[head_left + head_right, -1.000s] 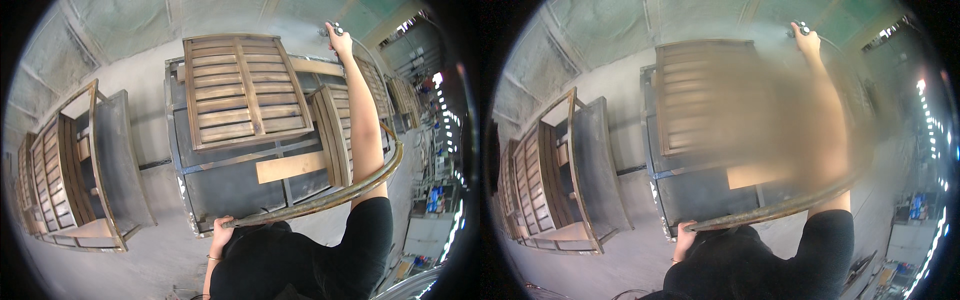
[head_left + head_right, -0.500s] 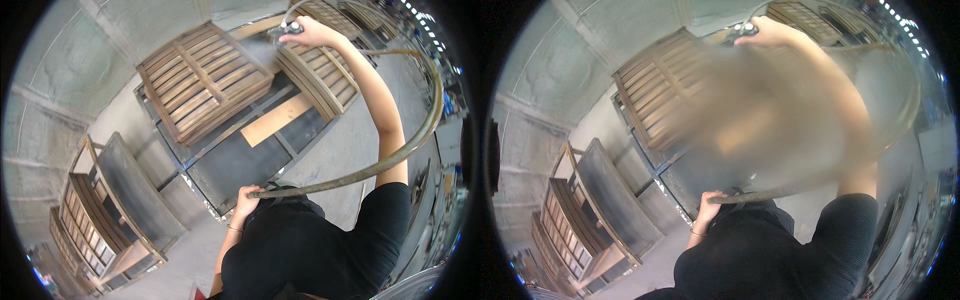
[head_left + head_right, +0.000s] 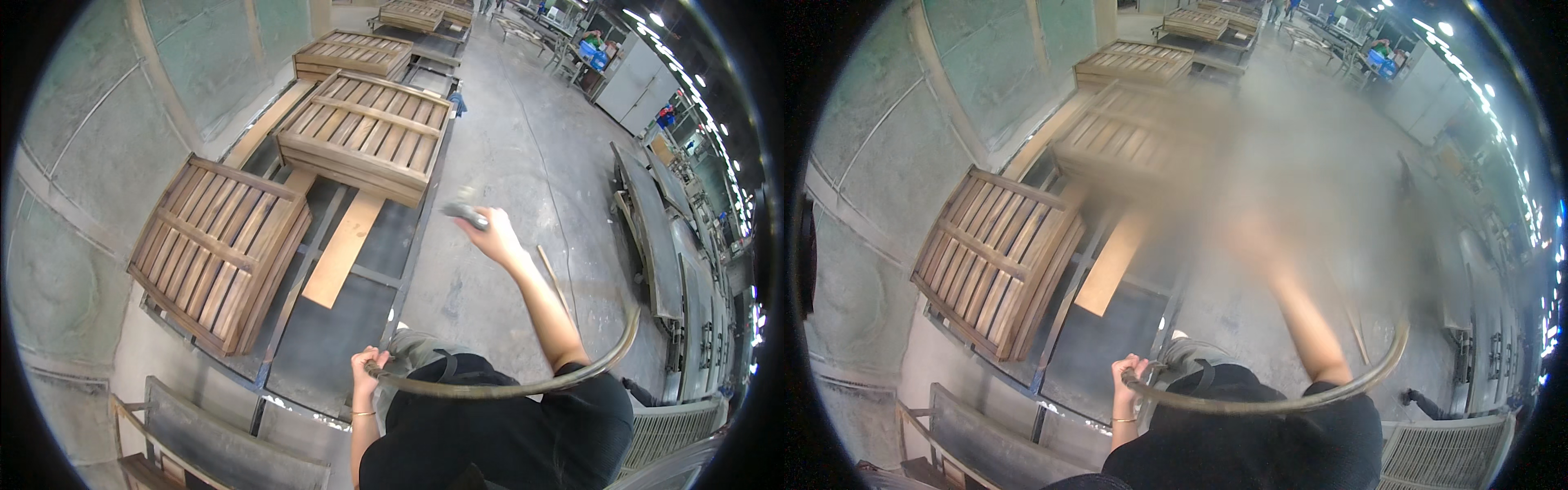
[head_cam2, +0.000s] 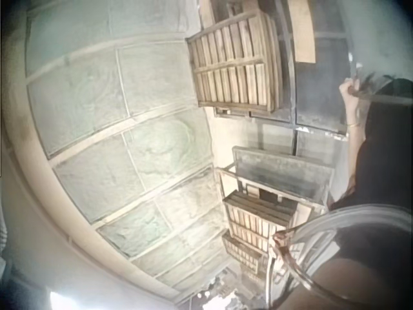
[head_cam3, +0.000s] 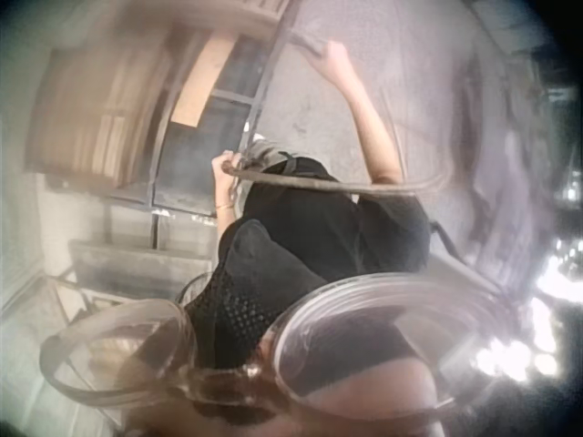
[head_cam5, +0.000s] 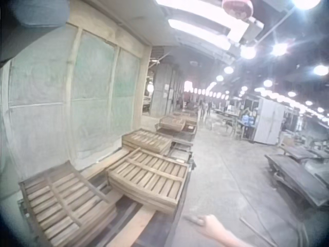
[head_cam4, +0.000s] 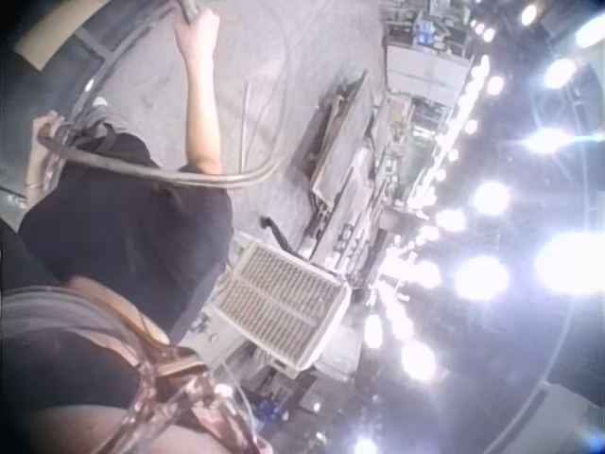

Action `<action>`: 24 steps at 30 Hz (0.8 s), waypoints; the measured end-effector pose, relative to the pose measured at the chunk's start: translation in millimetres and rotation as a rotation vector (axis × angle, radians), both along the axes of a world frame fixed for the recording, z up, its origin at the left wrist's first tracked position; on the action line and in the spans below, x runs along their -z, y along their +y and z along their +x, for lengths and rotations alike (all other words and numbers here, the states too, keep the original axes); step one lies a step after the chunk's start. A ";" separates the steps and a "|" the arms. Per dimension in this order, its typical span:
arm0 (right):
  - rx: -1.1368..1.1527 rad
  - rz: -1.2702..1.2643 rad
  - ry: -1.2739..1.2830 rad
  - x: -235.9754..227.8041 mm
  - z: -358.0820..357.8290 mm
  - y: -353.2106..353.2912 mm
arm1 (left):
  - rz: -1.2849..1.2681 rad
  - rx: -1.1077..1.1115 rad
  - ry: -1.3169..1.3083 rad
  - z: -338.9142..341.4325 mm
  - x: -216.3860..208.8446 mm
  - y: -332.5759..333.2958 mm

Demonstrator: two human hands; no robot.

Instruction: The person uses a spray gun to apply a coating to multiple wooden slatted frames arranged on a metal rack. They move the spray gun back and forth across each frame, then walk to adjacent frames and repeat the process.

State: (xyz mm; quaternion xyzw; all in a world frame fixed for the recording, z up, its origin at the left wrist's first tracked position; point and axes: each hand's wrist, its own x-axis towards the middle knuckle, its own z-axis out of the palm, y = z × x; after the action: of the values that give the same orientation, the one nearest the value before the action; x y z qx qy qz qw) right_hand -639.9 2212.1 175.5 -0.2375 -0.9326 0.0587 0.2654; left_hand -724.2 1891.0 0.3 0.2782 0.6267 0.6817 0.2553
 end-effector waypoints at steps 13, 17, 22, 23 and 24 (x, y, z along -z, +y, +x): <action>0.064 -0.528 0.138 125.0 -130.4 -61.3 | -0.121 -0.468 -0.346 48.4 33.5 -80.9; -0.009 -0.621 0.098 102.2 -237.8 -71.1 | -0.165 -0.665 -0.540 59.1 45.7 -96.0; -0.043 -0.807 0.183 84.5 -236.4 -69.3 | -0.076 -0.596 -0.478 58.6 49.2 -95.3; 0.005 -0.785 0.166 84.6 -217.7 -65.8 | -0.097 -0.570 -0.459 55.6 48.2 -92.3; 0.046 -0.768 0.158 86.1 -193.5 -61.3 | -0.110 -0.543 -0.438 52.0 46.7 -88.7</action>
State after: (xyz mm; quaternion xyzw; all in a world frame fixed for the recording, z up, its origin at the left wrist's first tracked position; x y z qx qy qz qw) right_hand -833.4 2150.8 89.4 -0.3352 -0.8138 0.4157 0.2295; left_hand -672.2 1802.3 -46.4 -0.0656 0.6441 0.7334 0.2074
